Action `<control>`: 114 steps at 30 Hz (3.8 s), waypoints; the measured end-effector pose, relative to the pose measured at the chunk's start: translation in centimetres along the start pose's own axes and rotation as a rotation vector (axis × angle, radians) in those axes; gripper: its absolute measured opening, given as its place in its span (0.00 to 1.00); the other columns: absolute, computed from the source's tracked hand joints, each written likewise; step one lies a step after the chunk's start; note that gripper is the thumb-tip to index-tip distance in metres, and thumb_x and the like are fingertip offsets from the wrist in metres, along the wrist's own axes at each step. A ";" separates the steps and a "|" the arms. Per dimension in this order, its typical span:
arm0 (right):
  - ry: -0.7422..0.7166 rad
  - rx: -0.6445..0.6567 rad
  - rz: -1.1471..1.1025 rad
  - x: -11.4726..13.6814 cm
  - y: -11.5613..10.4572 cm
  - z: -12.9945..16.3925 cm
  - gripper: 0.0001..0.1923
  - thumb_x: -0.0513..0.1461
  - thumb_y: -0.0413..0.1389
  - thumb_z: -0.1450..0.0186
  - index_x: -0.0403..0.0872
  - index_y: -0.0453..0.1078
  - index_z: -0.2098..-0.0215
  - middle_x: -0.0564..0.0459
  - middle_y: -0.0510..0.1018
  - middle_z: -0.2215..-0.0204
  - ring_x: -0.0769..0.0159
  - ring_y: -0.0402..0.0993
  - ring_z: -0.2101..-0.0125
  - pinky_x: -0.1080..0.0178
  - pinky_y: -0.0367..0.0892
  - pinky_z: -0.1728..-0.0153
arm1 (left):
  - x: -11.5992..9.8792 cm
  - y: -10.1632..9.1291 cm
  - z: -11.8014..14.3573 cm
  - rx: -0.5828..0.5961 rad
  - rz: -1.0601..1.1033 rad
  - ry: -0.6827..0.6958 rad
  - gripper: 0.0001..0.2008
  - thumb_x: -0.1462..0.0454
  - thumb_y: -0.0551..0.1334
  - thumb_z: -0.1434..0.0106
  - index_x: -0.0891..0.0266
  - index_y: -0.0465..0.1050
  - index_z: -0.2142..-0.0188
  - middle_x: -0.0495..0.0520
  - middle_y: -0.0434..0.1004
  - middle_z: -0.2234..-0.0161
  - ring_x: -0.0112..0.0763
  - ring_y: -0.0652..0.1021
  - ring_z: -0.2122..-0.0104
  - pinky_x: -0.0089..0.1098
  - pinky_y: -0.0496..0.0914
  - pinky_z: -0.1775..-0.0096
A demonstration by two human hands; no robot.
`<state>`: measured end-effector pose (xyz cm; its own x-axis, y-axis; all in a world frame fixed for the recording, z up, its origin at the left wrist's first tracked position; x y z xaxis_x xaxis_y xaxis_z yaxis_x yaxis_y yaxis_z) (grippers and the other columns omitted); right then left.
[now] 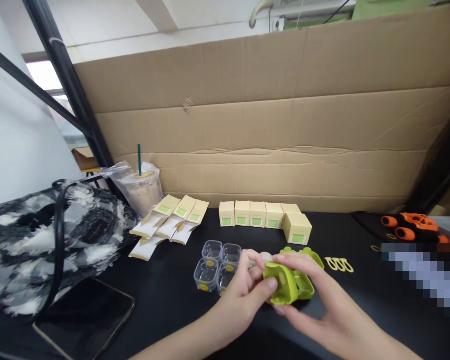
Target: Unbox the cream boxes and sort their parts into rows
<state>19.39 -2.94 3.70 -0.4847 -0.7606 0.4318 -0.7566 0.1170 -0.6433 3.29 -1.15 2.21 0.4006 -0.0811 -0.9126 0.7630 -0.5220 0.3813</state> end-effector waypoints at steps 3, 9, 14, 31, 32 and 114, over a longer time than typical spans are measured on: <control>0.179 -0.041 -0.094 -0.3 -0.2 -0.2 0.25 0.40 0.56 0.38 0.55 0.56 0.44 0.49 0.71 0.50 0.58 0.70 0.50 0.57 0.69 0.52 | 0.0 -0.1 -0.1 -0.012 -0.010 0.025 0.16 0.55 0.62 0.38 0.58 0.54 0.64 0.43 0.72 0.72 0.20 0.73 0.75 0.26 0.67 0.68; 0.511 0.128 -0.601 -1.4 0.1 -1.5 0.16 0.52 0.53 0.37 0.48 0.69 0.67 0.53 0.78 0.74 0.63 0.76 0.72 0.61 0.72 0.67 | -0.3 -0.7 -0.4 -0.056 -0.220 0.032 0.16 0.53 0.61 0.40 0.58 0.57 0.66 0.47 0.72 0.73 0.24 0.72 0.76 0.26 0.66 0.72; 0.550 -0.021 -0.494 -1.7 0.2 -1.2 0.19 0.54 0.56 0.40 0.46 0.71 0.69 0.54 0.74 0.77 0.66 0.70 0.76 0.64 0.67 0.75 | -1.7 -1.0 -0.3 -0.218 -0.612 0.131 0.07 0.65 0.67 0.48 0.62 0.69 0.72 0.46 0.70 0.74 0.23 0.69 0.74 0.25 0.64 0.69; 0.359 -0.026 -0.230 -1.6 1.1 -0.4 0.12 0.44 0.49 0.33 0.49 0.66 0.72 0.57 0.69 0.77 0.68 0.68 0.75 0.66 0.66 0.72 | -1.4 -1.1 -0.4 -0.170 -0.730 0.042 0.05 0.67 0.66 0.47 0.63 0.80 0.69 0.49 0.80 0.73 0.28 0.76 0.72 0.24 0.68 0.67; 0.363 -0.038 -0.241 -1.6 1.3 -0.3 0.13 0.45 0.49 0.33 0.49 0.66 0.72 0.57 0.69 0.77 0.68 0.68 0.75 0.66 0.66 0.72 | -1.4 -1.0 -0.4 -0.169 -0.738 0.048 0.05 0.67 0.66 0.47 0.63 0.80 0.69 0.49 0.79 0.74 0.28 0.76 0.72 0.24 0.68 0.67; -0.100 0.199 0.220 2.3 -1.9 0.2 0.14 0.38 0.58 0.39 0.53 0.71 0.54 0.51 0.81 0.65 0.60 0.79 0.66 0.63 0.75 0.65 | -0.7 0.2 0.2 0.009 -0.484 -0.126 0.09 0.63 0.65 0.49 0.65 0.67 0.73 0.45 0.67 0.76 0.21 0.66 0.76 0.25 0.61 0.69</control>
<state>19.79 -4.99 5.76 -0.5740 -0.7914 0.2103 -0.5326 0.1659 -0.8299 3.06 -1.33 2.87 -0.0627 0.0704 -0.9955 0.8417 -0.5322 -0.0907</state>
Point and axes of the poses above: each hand's wrist, its own z-axis away from the middle knuckle, its own y-axis out of the palm, x = y × z, the point moved 2 cm from there along -z, towards the middle knuckle
